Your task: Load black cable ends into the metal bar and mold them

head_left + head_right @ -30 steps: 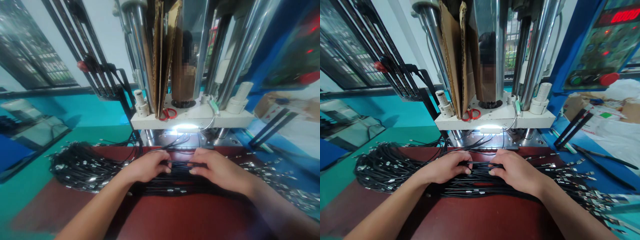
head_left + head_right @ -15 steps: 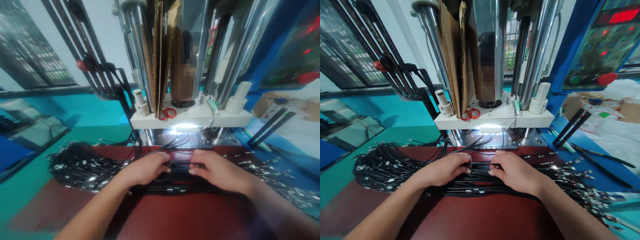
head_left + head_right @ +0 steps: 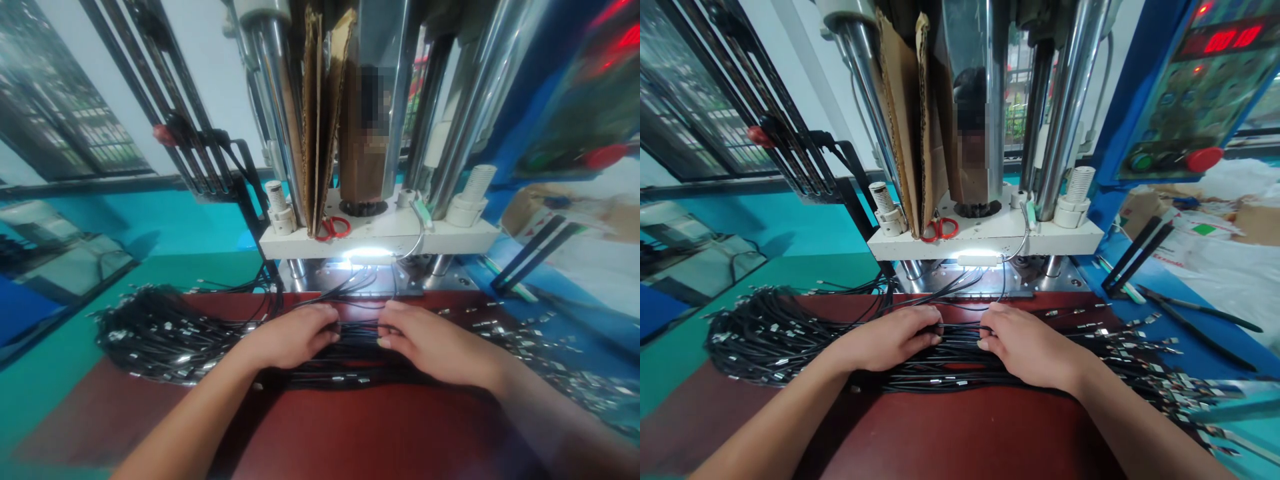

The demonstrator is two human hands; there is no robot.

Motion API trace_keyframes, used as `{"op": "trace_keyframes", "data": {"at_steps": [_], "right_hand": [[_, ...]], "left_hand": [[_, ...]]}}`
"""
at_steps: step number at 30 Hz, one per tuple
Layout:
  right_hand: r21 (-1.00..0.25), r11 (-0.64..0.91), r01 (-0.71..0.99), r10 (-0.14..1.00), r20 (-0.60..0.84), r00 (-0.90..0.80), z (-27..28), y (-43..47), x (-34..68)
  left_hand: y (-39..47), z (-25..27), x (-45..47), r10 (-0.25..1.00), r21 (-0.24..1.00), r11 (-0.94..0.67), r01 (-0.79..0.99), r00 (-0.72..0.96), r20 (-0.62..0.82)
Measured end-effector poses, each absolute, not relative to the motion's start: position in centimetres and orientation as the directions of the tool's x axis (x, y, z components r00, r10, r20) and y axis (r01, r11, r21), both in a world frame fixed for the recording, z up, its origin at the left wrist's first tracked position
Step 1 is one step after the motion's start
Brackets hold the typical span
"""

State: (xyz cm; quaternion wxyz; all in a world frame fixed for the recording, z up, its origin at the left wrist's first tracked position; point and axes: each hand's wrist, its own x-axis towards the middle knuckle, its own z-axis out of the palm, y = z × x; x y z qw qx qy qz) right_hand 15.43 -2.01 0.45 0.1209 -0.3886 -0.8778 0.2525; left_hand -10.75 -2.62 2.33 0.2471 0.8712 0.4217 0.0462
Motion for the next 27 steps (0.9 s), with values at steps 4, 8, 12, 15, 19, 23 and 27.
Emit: {"op": "trace_keyframes", "data": {"at_steps": [4, 8, 12, 15, 19, 23, 27], "right_hand": [[-0.449, 0.639, 0.624, 0.712, 0.038, -0.701, 0.0, -2.3, 15.5], [-0.390, 0.669, 0.633, 0.704, 0.057, -0.708, 0.5, -2.6, 15.2], [-0.326, 0.675, 0.662, 0.722, 0.109, -0.683, 1.2, -3.1, 14.7], [-0.231, 0.683, 0.693, 0.728, 0.136, -0.672, 1.4, -3.3, 14.3], [-0.123, 0.689, 0.715, 0.721, 0.217, -0.658, 1.8, -3.2, 14.0], [-0.210, 0.711, 0.671, 0.700, 0.295, -0.650, 2.2, -3.0, 14.3], [-0.338, 0.666, 0.665, 0.744, 0.232, -0.626, 2.4, -2.9, 14.8]], "left_hand": [[-2.6, 2.4, -10.7, 0.750, 0.490, -0.525, 0.696, 0.650, -0.121], [-2.4, 2.4, -10.8, 0.743, 0.508, -0.526, 0.681, 0.660, -0.115], [-2.4, 2.3, -10.9, 0.747, 0.526, -0.516, 0.676, 0.656, -0.109], [-2.4, 2.4, -10.9, 0.763, 0.545, -0.488, 0.682, 0.636, -0.112], [-2.5, 2.5, -10.9, 0.785, 0.554, -0.442, 0.705, 0.603, -0.140], [-2.5, 2.6, -10.8, 0.792, 0.566, -0.422, 0.708, 0.592, -0.150], [-2.5, 2.5, -10.7, 0.781, 0.564, -0.439, 0.700, 0.608, -0.146]]}}
